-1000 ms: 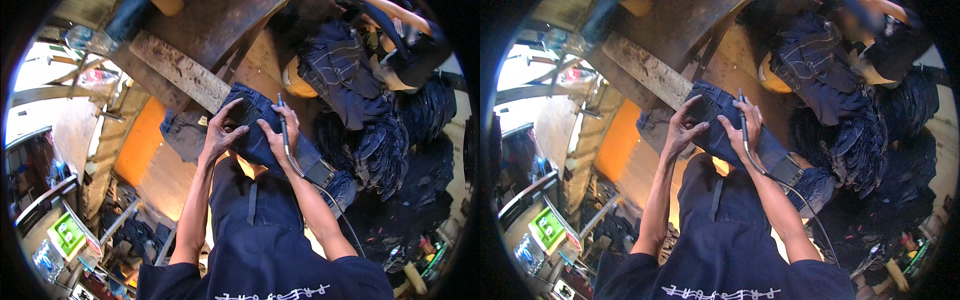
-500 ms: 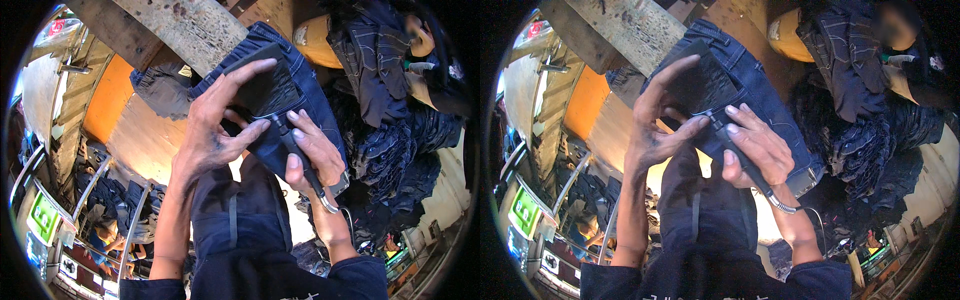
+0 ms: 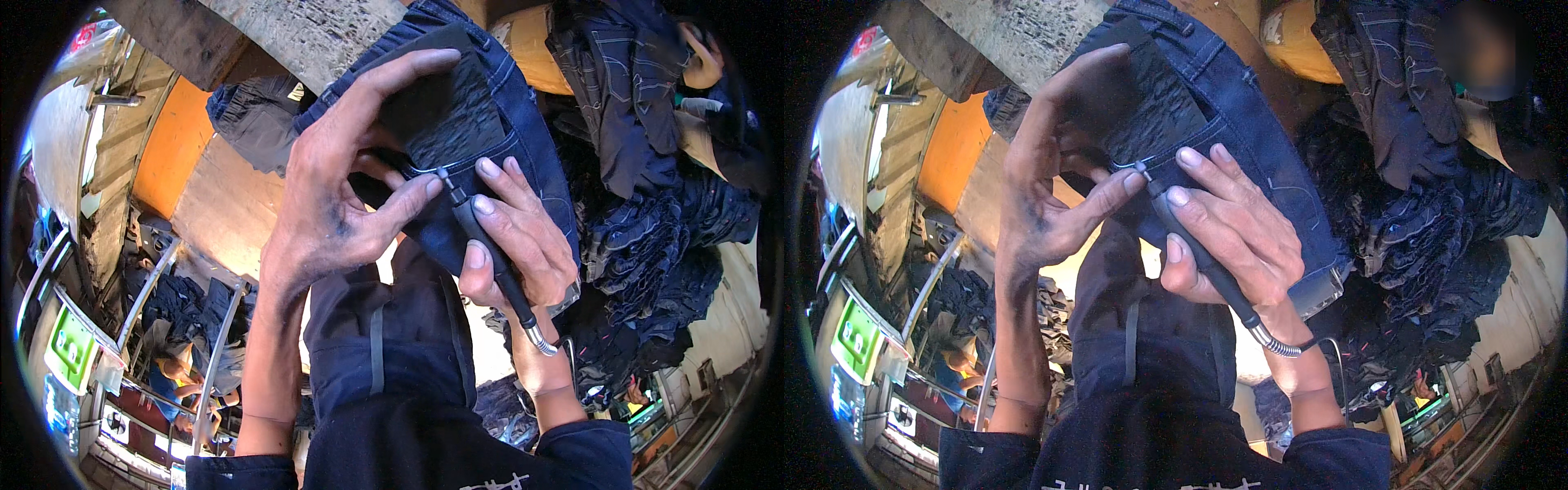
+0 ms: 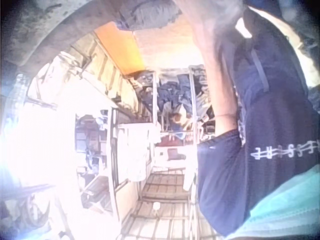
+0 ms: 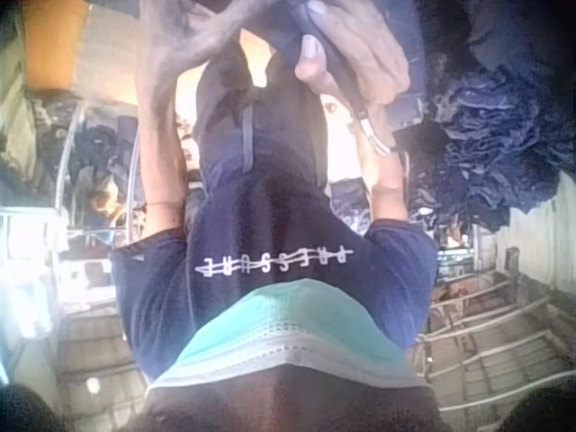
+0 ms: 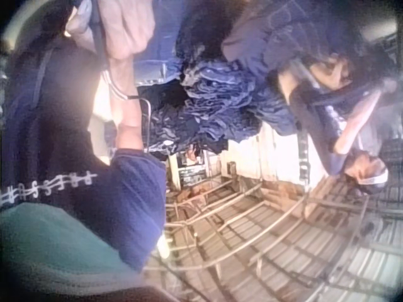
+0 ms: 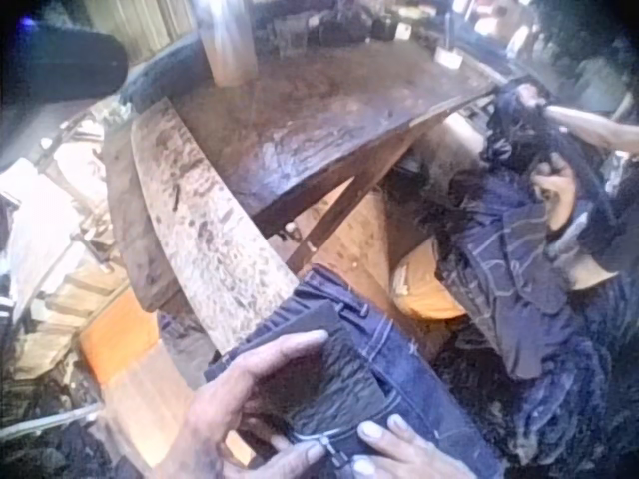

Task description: The person uses a handheld rotary tool to distress the seams and pockets of dark denim jeans. They repeatedly pick up jeans from a pile, apply the tool to specific areas, and place the jeans back down.

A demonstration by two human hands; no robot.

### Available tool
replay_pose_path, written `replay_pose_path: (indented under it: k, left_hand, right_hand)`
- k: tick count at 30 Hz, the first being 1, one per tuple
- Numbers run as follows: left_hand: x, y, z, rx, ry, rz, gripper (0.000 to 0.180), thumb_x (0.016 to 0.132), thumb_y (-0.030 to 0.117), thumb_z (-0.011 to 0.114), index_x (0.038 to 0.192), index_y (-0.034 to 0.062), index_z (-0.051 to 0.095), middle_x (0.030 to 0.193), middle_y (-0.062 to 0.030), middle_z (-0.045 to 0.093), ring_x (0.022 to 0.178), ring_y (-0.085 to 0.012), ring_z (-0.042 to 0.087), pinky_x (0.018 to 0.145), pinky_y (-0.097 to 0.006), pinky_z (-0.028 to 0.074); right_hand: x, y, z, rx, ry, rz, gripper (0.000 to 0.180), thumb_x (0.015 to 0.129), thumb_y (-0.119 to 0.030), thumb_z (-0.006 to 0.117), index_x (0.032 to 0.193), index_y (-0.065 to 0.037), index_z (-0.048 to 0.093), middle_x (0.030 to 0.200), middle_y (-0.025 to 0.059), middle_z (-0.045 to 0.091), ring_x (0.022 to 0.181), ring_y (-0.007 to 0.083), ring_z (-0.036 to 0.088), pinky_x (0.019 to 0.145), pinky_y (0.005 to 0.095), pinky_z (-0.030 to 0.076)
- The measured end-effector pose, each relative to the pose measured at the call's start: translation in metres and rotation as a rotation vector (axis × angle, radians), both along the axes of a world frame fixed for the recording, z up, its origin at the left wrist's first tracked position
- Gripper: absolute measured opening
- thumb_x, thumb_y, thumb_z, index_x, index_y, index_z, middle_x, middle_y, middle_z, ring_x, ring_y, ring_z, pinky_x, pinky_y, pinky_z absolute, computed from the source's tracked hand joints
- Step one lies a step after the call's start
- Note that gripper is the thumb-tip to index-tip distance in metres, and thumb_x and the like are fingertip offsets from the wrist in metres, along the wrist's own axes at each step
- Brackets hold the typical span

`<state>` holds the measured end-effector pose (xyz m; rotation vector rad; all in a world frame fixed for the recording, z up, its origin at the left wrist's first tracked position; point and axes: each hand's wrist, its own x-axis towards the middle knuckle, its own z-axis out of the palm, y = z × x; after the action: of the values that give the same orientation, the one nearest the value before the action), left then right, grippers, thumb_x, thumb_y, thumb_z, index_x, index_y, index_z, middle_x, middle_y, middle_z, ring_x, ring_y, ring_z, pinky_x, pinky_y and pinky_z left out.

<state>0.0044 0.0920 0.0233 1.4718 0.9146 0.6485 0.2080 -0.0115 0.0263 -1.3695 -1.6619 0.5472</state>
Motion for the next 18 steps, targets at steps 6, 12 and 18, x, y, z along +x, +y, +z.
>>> replay_pose_path:
  k: [6, 12, 18]
  left_hand:
    - [0.0003, -0.0012, -0.0017, 0.019, -0.011, 0.013, 0.087, 0.083, 0.002, 0.088, 0.16, 0.002, 0.047, 0.159, -0.013, 0.057, 0.117, -0.0145, 0.069, 0.076, -0.023, 0.062]
    - [-0.0001, -0.0012, -0.0045, 0.04, -0.028, 0.006, 0.086, 0.083, 0.001, 0.088, 0.16, 0.0017, 0.048, 0.158, -0.0139, 0.057, 0.118, -0.0158, 0.069, 0.078, -0.024, 0.063]
    - [-0.0009, -0.0016, -0.0035, 0.039, -0.011, 0.004, 0.085, 0.083, 0.001, 0.087, 0.159, 0.0016, 0.049, 0.157, -0.0143, 0.059, 0.116, -0.0157, 0.07, 0.076, -0.024, 0.063]
  right_hand:
    - [-0.0005, -0.0006, -0.0022, 0.006, 0.013, -0.024, 0.03, 0.09, -0.011, 0.072, 0.118, -0.003, 0.08, 0.101, 0.0144, 0.081, 0.117, 0.0396, 0.077, 0.11, 0.0568, 0.057]
    - [-0.0007, -0.0006, -0.0023, 0.012, 0.007, -0.018, 0.031, 0.09, -0.011, 0.071, 0.118, -0.003, 0.079, 0.1, 0.0148, 0.081, 0.116, 0.0403, 0.078, 0.109, 0.0574, 0.057]
    - [-0.0012, -0.0011, -0.0033, 0.018, -0.003, -0.029, 0.032, 0.089, -0.011, 0.071, 0.119, -0.002, 0.079, 0.101, 0.0153, 0.081, 0.115, 0.0405, 0.078, 0.109, 0.0583, 0.057]
